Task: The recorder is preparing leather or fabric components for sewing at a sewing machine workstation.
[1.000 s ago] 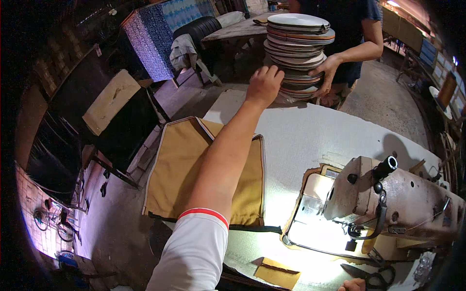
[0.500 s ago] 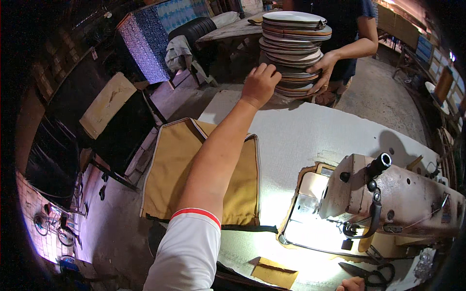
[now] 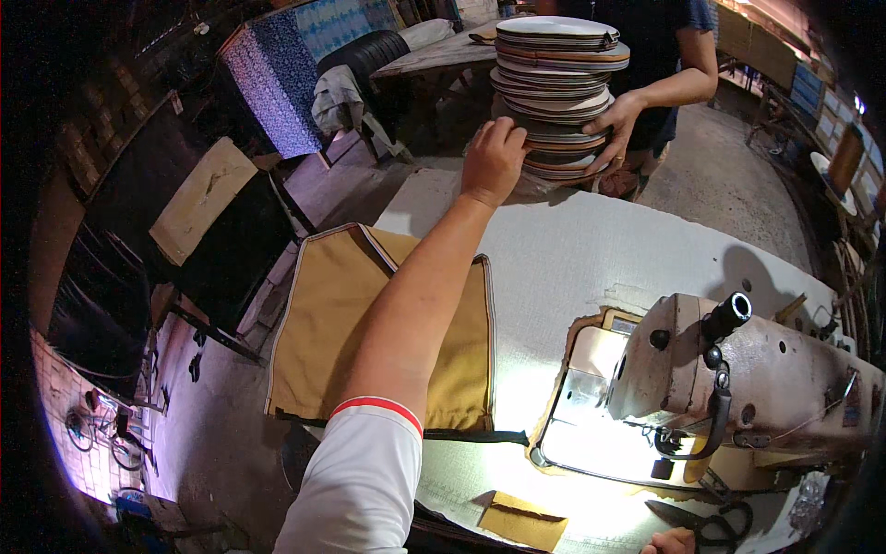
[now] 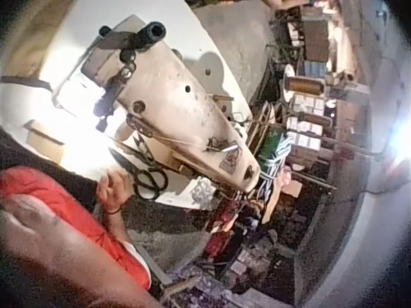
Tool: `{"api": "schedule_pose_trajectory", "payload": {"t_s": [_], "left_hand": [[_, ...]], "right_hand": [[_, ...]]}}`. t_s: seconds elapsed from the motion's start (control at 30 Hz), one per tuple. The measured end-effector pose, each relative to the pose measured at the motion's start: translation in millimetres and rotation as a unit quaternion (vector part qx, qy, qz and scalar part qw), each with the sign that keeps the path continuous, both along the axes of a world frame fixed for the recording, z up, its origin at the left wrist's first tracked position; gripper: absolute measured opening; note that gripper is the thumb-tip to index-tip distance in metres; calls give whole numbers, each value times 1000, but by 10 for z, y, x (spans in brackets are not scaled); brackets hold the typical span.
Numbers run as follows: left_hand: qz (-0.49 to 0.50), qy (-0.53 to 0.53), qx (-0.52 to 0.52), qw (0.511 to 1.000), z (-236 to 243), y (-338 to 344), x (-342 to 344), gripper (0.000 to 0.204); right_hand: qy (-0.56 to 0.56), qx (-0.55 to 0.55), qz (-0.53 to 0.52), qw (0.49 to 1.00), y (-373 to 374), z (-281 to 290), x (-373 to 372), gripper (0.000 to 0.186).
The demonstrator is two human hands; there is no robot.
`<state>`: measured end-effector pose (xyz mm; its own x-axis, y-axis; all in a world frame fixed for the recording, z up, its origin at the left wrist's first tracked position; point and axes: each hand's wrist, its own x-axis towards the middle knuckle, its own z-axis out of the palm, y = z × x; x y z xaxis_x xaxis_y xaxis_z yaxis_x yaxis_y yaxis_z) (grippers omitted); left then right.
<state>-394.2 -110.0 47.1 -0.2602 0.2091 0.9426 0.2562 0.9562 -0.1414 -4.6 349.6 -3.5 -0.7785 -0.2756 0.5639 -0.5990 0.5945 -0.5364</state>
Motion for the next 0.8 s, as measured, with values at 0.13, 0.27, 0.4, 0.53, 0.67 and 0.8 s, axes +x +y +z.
{"api": "schedule_pose_trajectory", "payload": {"t_s": [0.13, 0.27, 0.4, 0.53, 0.67, 0.8], "left_hand": [[13, -33, -9, 999, -7, -27, -1, 12], [8, -58, -40, 997, 2, -62, -18, 27], [1, -71, -54, 996, 52, -70, 8, 24], [-38, -133, 38, 990, 99, -10, 27, 20], [-33, -173, 109, 978, 142, -80, -59, 16], [-1, -190, 85, 978, 171, -67, -86, 11]], "right_hand": [[-66, -31, -37, 997, -37, 44, 22, 12], [-52, -29, -35, 998, -25, 13, 18, 12], [-54, -24, -46, 997, -28, -5, 37, 11], [-50, -22, -58, 997, -55, 22, 29, 11], [-47, -16, -41, 998, -7, -24, 39, 12], [-49, -38, -46, 997, -31, -19, 30, 11]]}}
